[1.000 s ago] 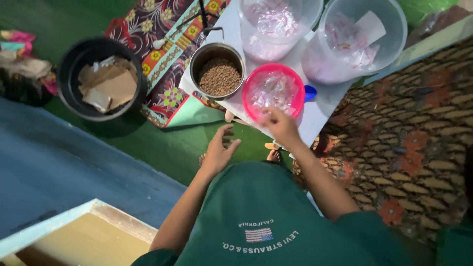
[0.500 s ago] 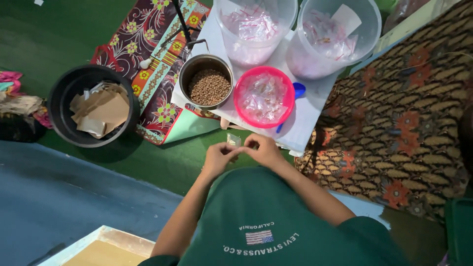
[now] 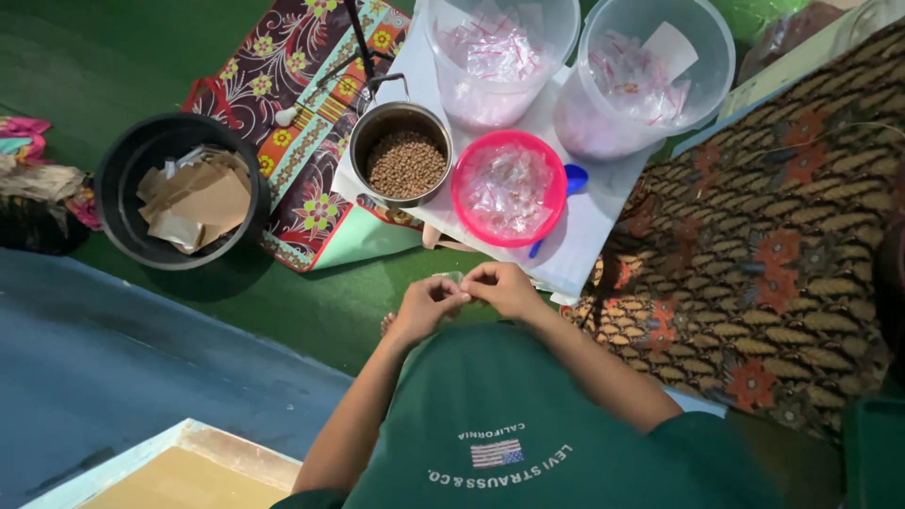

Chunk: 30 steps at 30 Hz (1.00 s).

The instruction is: The person is manually packaging small brown food pellets into individual plastic bags using a small scoop.

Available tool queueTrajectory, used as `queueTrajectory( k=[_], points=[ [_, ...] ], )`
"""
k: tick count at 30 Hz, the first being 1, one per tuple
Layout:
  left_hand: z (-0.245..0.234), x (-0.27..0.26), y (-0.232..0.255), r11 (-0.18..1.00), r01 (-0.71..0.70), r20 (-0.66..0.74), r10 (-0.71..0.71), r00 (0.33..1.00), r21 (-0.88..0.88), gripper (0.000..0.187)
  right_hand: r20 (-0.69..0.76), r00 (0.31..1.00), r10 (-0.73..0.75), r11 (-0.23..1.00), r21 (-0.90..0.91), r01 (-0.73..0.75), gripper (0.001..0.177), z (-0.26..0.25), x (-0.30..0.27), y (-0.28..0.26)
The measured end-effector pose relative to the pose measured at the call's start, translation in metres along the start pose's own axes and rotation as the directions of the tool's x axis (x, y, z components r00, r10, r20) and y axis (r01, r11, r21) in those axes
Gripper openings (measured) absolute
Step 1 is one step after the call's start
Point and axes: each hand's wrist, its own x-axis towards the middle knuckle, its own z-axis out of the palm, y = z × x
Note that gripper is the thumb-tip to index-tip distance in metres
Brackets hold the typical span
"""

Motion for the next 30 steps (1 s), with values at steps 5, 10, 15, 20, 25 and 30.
queueTrajectory(
  k=[5, 10, 15, 20, 25, 30],
  points=[
    [0.007, 0.004, -0.030, 0.991, -0.023, 0.076, 0.033, 0.997, -0.131, 0.010, -0.016, 1.000, -0.019, 0.974, -0.227, 0.015, 0.012, -0.002, 0.005, 0.011],
    [0.009, 0.011, -0.043, 0.977, 0.014, -0.084, 0.004, 0.996, 0.213, 0.021, -0.079, 0.989, -0.129, 0.893, -0.443, 0.081, 0.012, 0.010, 0.007, 0.018],
    [0.006, 0.004, -0.021, 0.934, 0.075, -0.281, 0.028, 0.959, 0.349, 0.021, -0.107, 0.971, -0.214, 0.880, -0.451, 0.145, 0.011, 0.008, 0.012, 0.020],
    [0.000, 0.005, -0.019, 0.914, -0.077, -0.296, 0.208, 0.932, 0.398, 0.015, -0.107, 0.950, -0.293, 0.954, -0.090, 0.285, 0.023, 0.000, 0.012, 0.021],
    [-0.001, -0.004, -0.002, 0.966, -0.248, -0.220, 0.259, 0.941, 0.075, 0.006, 0.340, 0.933, 0.117, 0.786, 0.543, -0.296, 0.063, -0.002, -0.006, -0.001],
    [-0.008, -0.013, 0.020, 0.958, -0.264, -0.190, 0.240, 0.952, -0.112, 0.007, 0.277, 0.954, 0.116, 0.726, 0.632, -0.272, 0.027, 0.000, 0.030, 0.059]
  ],
)
